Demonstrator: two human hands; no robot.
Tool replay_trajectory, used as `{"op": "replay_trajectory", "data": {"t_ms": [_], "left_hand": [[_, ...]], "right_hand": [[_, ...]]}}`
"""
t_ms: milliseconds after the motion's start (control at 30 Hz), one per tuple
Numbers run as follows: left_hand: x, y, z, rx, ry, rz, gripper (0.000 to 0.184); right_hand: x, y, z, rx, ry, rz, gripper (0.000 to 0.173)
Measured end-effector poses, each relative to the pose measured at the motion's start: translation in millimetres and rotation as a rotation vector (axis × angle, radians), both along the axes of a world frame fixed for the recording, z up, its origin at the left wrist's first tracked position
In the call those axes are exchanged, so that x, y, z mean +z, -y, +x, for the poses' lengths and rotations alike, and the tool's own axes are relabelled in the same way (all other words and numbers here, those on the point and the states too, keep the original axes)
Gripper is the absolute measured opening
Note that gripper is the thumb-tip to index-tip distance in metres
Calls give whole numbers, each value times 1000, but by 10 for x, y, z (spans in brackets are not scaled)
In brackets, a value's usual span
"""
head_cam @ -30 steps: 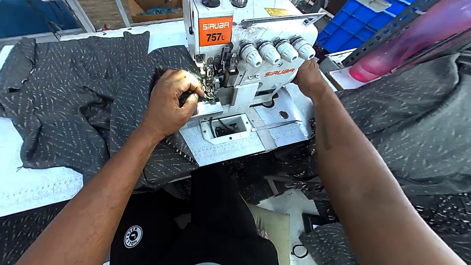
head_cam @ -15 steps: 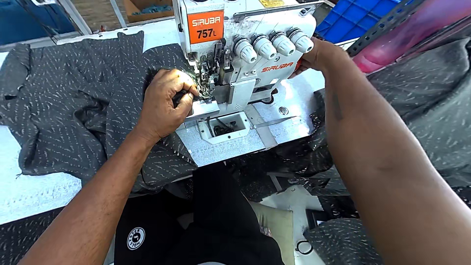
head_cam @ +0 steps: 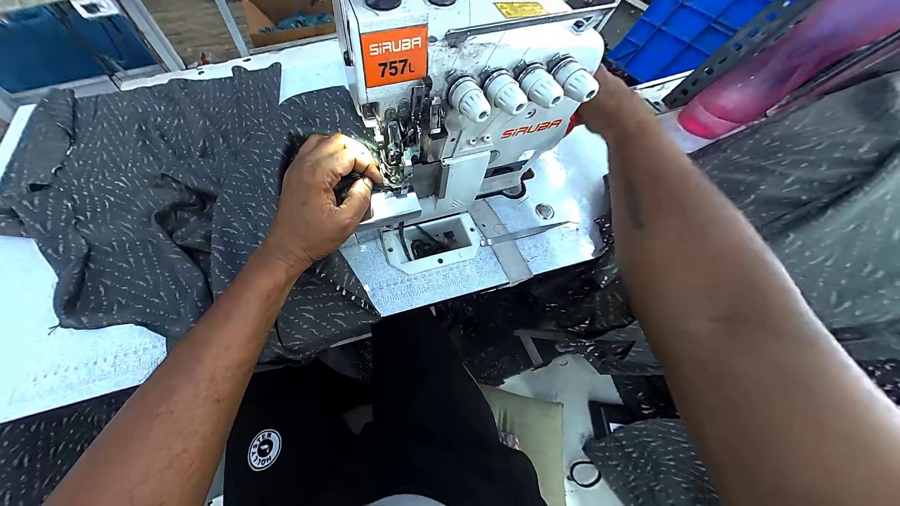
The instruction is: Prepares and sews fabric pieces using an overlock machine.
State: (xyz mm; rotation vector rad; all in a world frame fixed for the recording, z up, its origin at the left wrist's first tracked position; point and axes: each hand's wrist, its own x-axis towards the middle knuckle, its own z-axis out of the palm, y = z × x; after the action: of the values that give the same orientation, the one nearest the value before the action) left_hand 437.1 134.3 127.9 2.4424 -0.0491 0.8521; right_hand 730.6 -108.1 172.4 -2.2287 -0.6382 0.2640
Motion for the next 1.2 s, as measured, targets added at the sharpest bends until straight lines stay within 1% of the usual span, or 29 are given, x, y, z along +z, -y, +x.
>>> {"op": "replay_trajectory", "data": {"t_ms": [33, 67, 100, 167, 233, 300, 367, 467, 500, 533, 567, 600, 633, 667, 700, 733, 767, 800, 867, 900, 933, 967, 1033, 1067, 1100, 1133, 1200], "left_hand": [[-2, -3, 2, -5, 1, 0, 23], [-3, -8, 4, -7, 5, 0, 23], [-3, -14, 5, -6, 8, -3, 23], [-13, -17, -2, -7, 2, -5, 23], [-16, -16, 3, -10, 5, -6, 24], [-13, -16, -1, -7, 5, 2, 23], [-10, -14, 5, -3, 14, 8, 23], [-12, -9, 3, 4, 18, 5, 23], [-11, -8, 1, 5, 17, 4, 23], [-7, -7, -2, 4, 12, 3, 23], [-4, -6, -2, 1, 9, 4, 23], [-5, -5, 0, 0, 13, 5, 23], [-6, -11, 7, 0, 23, 4, 22], [-5, -16, 9, 0, 28, 3, 23], [-9, -18, 7, -3, 29, 1, 23], [-15, -19, 5, -7, 25, -1, 23], [-15, -20, 7, -11, 21, -1, 23], [-14, -21, 9, -12, 19, 1, 23], [-20, -10, 6, -11, 11, 1, 23], [-14, -8, 9, -7, 10, 2, 23], [-7, -8, 11, -1, 12, 3, 23], [-6, -7, 8, 0, 15, 2, 23], [-13, -6, 6, -1, 24, 1, 22], [-17, -8, 9, -2, 29, -3, 22], [-18, -14, 11, -3, 33, -4, 23], [-21, -20, 10, -5, 34, -3, 23], [-24, -23, 12, -9, 35, -4, 23]], "right_hand": [[-220, 16, 186, -2, 123, 183, 54], [-403, 0, 338, 1, 217, 352, 60], [-546, -7, 423, 28, 257, 484, 59], [-767, 40, 441, 81, 190, 633, 50], [-772, 55, 431, 64, 140, 631, 46], [-672, 31, 421, -8, 97, 530, 48], [-451, 41, 313, -78, -22, 312, 48], [52, -41, -57, -115, -180, -79, 30], [122, -65, -106, -103, -164, -130, 29], [80, -53, -85, -69, -91, -76, 31], [-86, -23, 44, -32, 26, 88, 39], [-292, -26, 239, -22, 121, 287, 51], [-452, -47, 376, -2, 190, 463, 57], [-584, -45, 439, 25, 227, 582, 57], [-696, -9, 442, 46, 213, 639, 54], [-758, 37, 426, 42, 176, 631, 50], [-727, 77, 410, 18, 136, 535, 46], [-617, 91, 386, -20, 85, 387, 42], [-247, 52, 156, -74, -58, 59, 33], [-72, 1, 19, -86, -83, -54, 28], [9, -29, -44, -75, -52, -90, 25], [-37, -15, -4, -30, 0, -7, 31], [-403, -19, 320, -34, 146, 329, 52], [-544, -36, 398, -43, 182, 479, 57], [-651, -28, 419, -31, 190, 573, 57], [-737, 5, 420, -4, 169, 614, 56], [-756, 52, 432, 14, 129, 567, 48]]}}
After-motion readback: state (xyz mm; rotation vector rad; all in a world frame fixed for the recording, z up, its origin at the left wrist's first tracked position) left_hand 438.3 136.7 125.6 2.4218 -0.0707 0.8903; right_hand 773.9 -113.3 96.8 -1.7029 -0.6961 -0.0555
